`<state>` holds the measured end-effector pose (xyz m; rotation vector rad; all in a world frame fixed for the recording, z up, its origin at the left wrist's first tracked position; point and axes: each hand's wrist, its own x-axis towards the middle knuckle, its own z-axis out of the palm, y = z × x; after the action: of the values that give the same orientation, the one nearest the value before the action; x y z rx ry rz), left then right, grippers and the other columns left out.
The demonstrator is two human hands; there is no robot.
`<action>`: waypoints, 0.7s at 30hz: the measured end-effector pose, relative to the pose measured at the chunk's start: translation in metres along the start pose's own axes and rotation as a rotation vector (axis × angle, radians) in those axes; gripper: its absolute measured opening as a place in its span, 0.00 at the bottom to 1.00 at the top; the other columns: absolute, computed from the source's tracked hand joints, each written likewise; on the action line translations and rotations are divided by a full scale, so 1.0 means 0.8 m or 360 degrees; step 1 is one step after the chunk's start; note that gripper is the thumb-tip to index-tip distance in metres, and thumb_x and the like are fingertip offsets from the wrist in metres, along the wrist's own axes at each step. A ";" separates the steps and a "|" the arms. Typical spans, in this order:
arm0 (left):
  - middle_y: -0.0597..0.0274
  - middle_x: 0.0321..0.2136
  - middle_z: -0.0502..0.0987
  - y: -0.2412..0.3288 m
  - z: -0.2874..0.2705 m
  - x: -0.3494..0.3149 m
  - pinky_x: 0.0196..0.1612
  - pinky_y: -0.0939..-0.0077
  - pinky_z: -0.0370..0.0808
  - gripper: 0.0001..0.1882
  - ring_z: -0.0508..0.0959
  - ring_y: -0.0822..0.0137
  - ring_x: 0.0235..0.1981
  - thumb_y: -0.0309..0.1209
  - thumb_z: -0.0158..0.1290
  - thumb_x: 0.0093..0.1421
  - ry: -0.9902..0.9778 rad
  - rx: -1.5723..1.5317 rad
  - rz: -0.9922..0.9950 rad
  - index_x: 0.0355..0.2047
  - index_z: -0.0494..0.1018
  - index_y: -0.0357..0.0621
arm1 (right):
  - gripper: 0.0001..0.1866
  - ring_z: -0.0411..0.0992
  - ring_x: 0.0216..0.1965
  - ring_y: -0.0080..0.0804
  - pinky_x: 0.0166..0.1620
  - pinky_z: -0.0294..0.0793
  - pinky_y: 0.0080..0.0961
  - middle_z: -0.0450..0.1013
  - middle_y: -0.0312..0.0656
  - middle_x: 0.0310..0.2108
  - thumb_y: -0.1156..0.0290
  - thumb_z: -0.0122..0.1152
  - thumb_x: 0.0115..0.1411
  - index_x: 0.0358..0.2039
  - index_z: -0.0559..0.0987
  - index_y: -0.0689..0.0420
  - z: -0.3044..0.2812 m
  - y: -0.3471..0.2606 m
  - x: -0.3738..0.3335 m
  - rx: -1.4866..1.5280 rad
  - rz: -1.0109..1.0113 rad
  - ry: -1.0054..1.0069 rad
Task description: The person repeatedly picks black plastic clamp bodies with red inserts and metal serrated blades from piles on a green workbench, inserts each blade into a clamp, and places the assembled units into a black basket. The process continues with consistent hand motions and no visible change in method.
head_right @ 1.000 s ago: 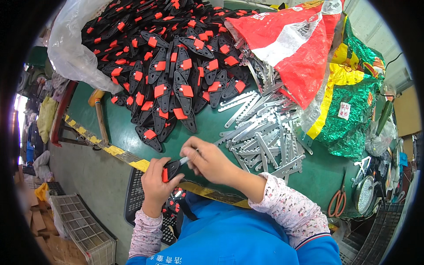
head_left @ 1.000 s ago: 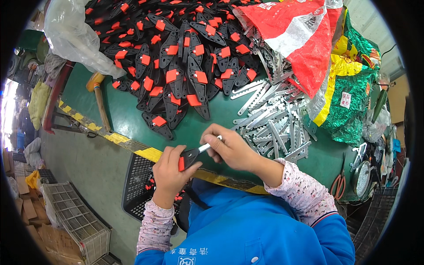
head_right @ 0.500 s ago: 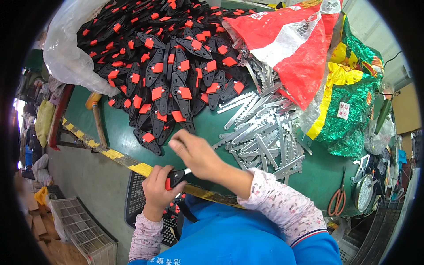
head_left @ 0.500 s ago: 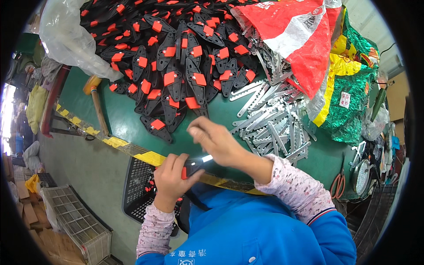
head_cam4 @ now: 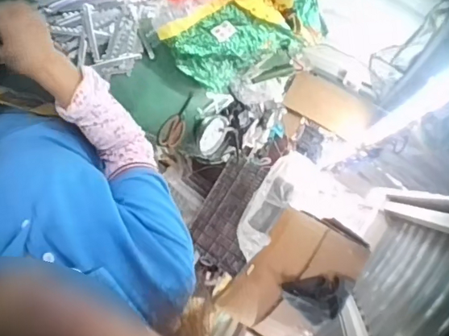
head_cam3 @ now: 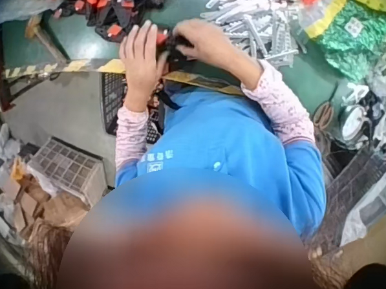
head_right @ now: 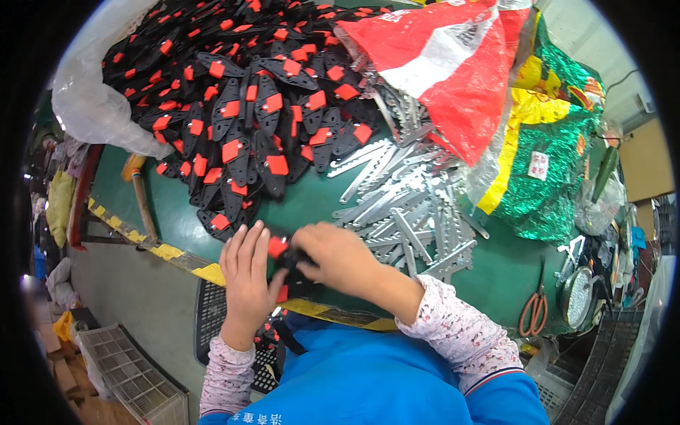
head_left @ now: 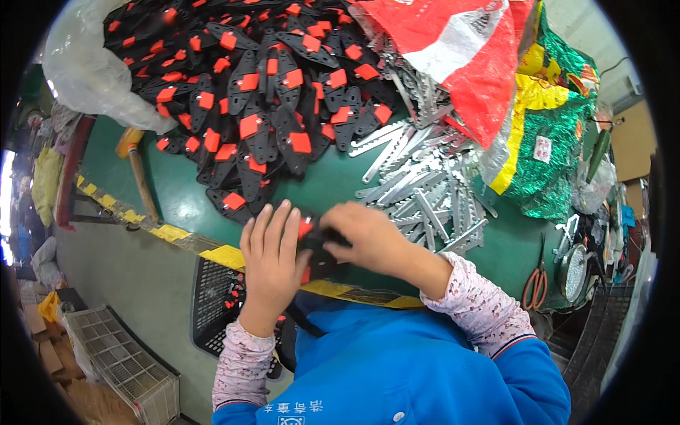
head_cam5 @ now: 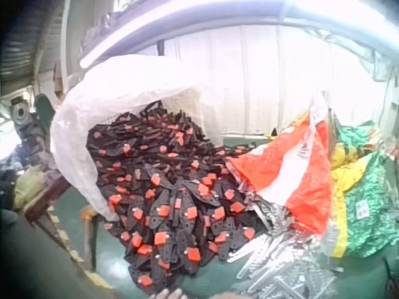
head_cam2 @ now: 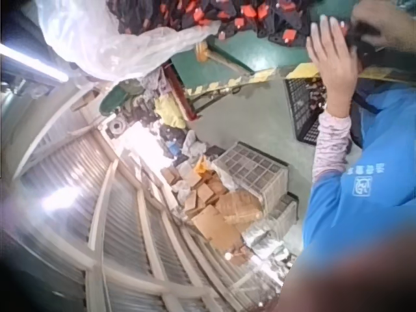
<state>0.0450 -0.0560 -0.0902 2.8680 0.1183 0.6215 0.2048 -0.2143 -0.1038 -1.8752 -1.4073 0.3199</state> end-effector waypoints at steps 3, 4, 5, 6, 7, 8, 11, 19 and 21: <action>0.50 0.57 0.75 -0.021 0.017 0.004 0.64 0.48 0.69 0.40 0.75 0.47 0.59 0.21 0.64 0.45 -0.0290 -0.0084 0.0196 0.63 0.74 0.41 | 0.16 0.77 0.40 0.48 0.42 0.80 0.40 0.76 0.45 0.38 0.68 0.73 0.59 0.44 0.77 0.55 -0.009 -0.008 -0.033 -0.0067 -0.0172 -0.0197; 0.50 0.54 0.75 -0.022 0.018 0.005 0.61 0.50 0.71 0.39 0.76 0.48 0.55 0.20 0.64 0.44 -0.0274 -0.0132 0.0164 0.62 0.75 0.42 | 0.17 0.78 0.40 0.48 0.41 0.80 0.40 0.77 0.45 0.38 0.68 0.74 0.58 0.45 0.78 0.56 -0.013 -0.008 -0.041 -0.0067 -0.0143 -0.0101; 0.51 0.51 0.75 -0.021 0.018 0.004 0.57 0.52 0.74 0.39 0.78 0.48 0.52 0.19 0.63 0.43 -0.0259 -0.0180 0.0130 0.61 0.77 0.42 | 0.17 0.78 0.40 0.48 0.41 0.80 0.40 0.77 0.45 0.37 0.67 0.75 0.58 0.45 0.79 0.56 -0.020 -0.007 -0.049 -0.0068 -0.0114 -0.0006; 0.52 0.48 0.75 -0.018 0.018 0.004 0.54 0.54 0.76 0.38 0.79 0.48 0.48 0.18 0.63 0.43 -0.0245 -0.0228 0.0095 0.60 0.78 0.43 | 0.17 0.78 0.39 0.48 0.41 0.80 0.40 0.77 0.45 0.37 0.67 0.75 0.57 0.45 0.80 0.56 -0.035 -0.005 -0.056 -0.0233 0.0006 0.0163; 0.52 0.46 0.74 -0.014 0.013 0.003 0.50 0.55 0.77 0.38 0.78 0.49 0.45 0.18 0.63 0.43 -0.0228 -0.0258 0.0027 0.59 0.78 0.43 | 0.17 0.79 0.39 0.48 0.42 0.80 0.40 0.77 0.45 0.37 0.66 0.76 0.57 0.45 0.81 0.57 -0.051 -0.002 -0.064 -0.0393 0.0123 0.0333; 0.53 0.43 0.74 -0.010 0.006 0.004 0.47 0.56 0.78 0.37 0.78 0.49 0.43 0.18 0.64 0.42 -0.0209 -0.0289 -0.0044 0.59 0.79 0.43 | 0.15 0.79 0.38 0.48 0.41 0.80 0.40 0.78 0.46 0.36 0.66 0.76 0.57 0.41 0.82 0.57 -0.066 0.004 -0.071 -0.0512 0.0334 0.0527; 0.53 0.41 0.73 -0.005 0.002 0.001 0.42 0.56 0.77 0.39 0.78 0.50 0.40 0.21 0.69 0.41 -0.0225 -0.0372 -0.0121 0.59 0.78 0.42 | 0.14 0.79 0.35 0.47 0.38 0.79 0.42 0.77 0.45 0.33 0.65 0.75 0.59 0.37 0.79 0.57 -0.106 0.030 -0.110 -0.1009 0.0884 0.0213; 0.57 0.39 0.74 0.007 0.021 -0.013 0.42 0.58 0.74 0.41 0.77 0.52 0.39 0.27 0.73 0.41 -0.0337 -0.0383 0.0085 0.60 0.76 0.42 | 0.13 0.79 0.30 0.50 0.33 0.77 0.41 0.78 0.45 0.33 0.66 0.72 0.62 0.37 0.75 0.57 -0.066 0.047 -0.045 -0.0240 0.0489 0.0426; 0.57 0.39 0.74 0.008 0.019 -0.020 0.42 0.58 0.74 0.40 0.77 0.52 0.40 0.28 0.73 0.43 -0.0359 -0.0396 0.0054 0.61 0.75 0.42 | 0.12 0.78 0.27 0.46 0.31 0.76 0.39 0.78 0.45 0.31 0.69 0.71 0.63 0.38 0.75 0.58 -0.071 0.040 -0.025 0.0017 0.0487 0.0580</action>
<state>0.0370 -0.0672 -0.1091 2.6777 -0.0396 0.2909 0.2548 -0.2592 -0.0921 -2.0183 -0.8770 0.1219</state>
